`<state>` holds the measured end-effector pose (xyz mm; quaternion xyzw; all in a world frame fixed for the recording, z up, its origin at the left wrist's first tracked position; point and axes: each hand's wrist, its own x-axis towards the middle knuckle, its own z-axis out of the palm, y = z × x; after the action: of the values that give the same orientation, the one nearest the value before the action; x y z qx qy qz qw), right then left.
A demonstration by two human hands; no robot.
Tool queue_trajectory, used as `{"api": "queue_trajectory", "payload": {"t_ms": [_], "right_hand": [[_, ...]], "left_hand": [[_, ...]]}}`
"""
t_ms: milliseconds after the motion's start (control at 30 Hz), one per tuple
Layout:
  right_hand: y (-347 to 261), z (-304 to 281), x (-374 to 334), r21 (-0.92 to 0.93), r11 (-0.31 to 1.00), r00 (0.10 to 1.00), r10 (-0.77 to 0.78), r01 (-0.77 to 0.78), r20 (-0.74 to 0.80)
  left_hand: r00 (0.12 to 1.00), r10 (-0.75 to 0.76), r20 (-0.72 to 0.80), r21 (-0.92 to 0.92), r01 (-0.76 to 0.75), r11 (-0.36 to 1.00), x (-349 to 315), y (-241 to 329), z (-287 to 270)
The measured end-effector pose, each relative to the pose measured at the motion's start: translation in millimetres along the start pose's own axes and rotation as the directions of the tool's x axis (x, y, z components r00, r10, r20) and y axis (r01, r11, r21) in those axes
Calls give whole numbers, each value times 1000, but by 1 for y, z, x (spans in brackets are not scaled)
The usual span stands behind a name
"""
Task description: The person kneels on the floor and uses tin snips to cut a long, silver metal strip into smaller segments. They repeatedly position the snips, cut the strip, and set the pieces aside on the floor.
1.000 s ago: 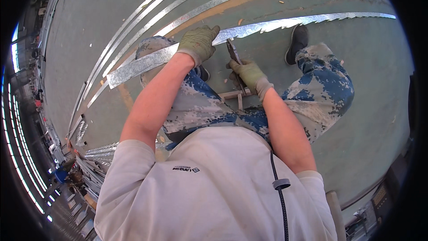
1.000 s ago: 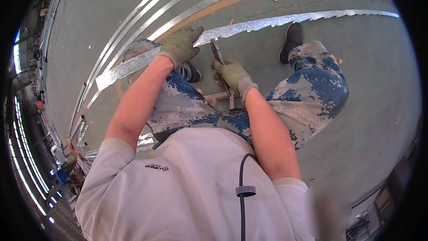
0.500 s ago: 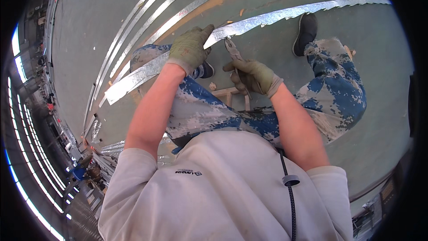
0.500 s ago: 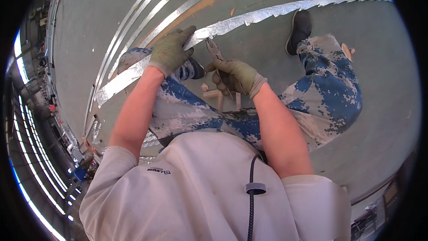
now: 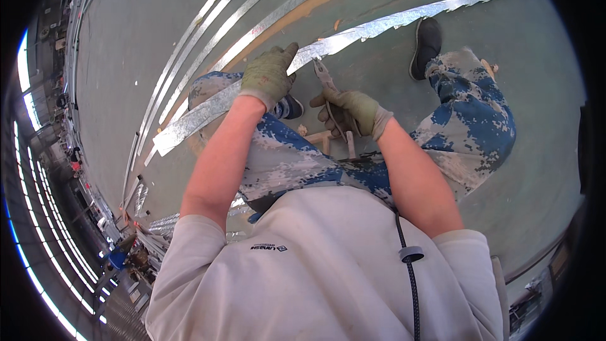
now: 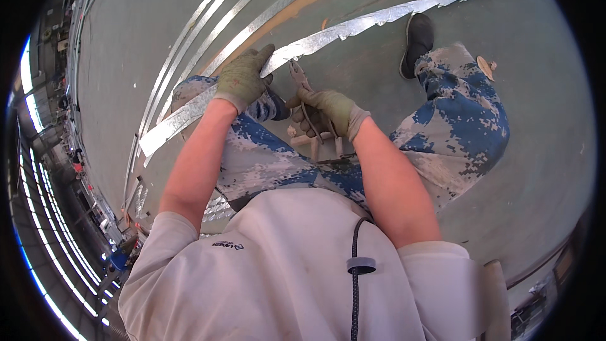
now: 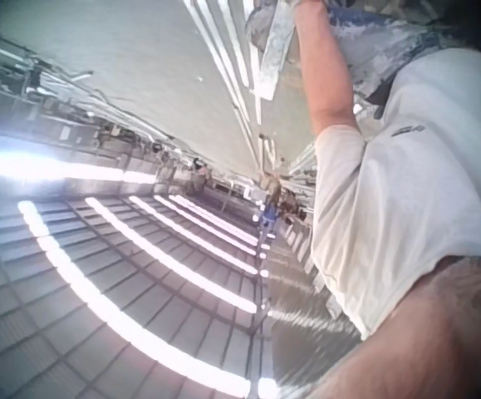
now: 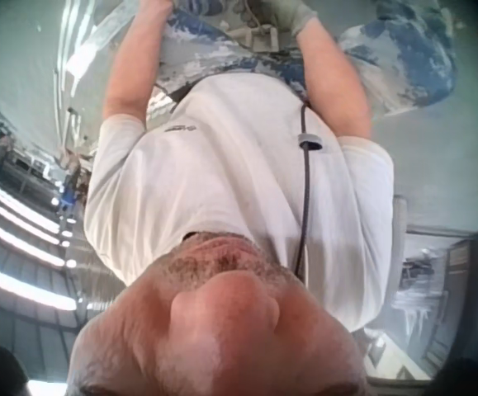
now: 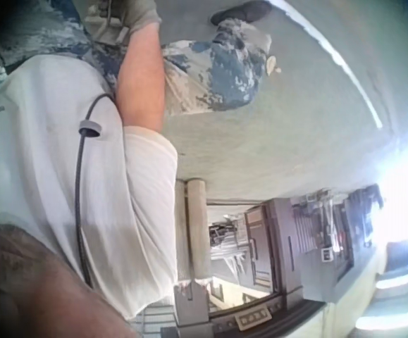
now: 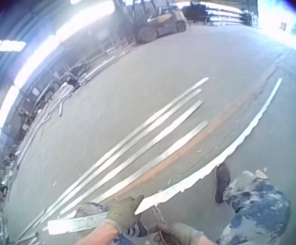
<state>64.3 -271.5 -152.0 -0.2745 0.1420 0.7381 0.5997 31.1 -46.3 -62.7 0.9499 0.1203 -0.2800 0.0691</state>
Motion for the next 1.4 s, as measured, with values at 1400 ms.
{"api": "queue_trajectory", "payload": {"t_ms": [1400], "right_hand": [[13,41,6,-575,810,863,-366,111,-349]], "left_hand": [[975,-39,-220,26,46,999,-18,-22,-8]]}}
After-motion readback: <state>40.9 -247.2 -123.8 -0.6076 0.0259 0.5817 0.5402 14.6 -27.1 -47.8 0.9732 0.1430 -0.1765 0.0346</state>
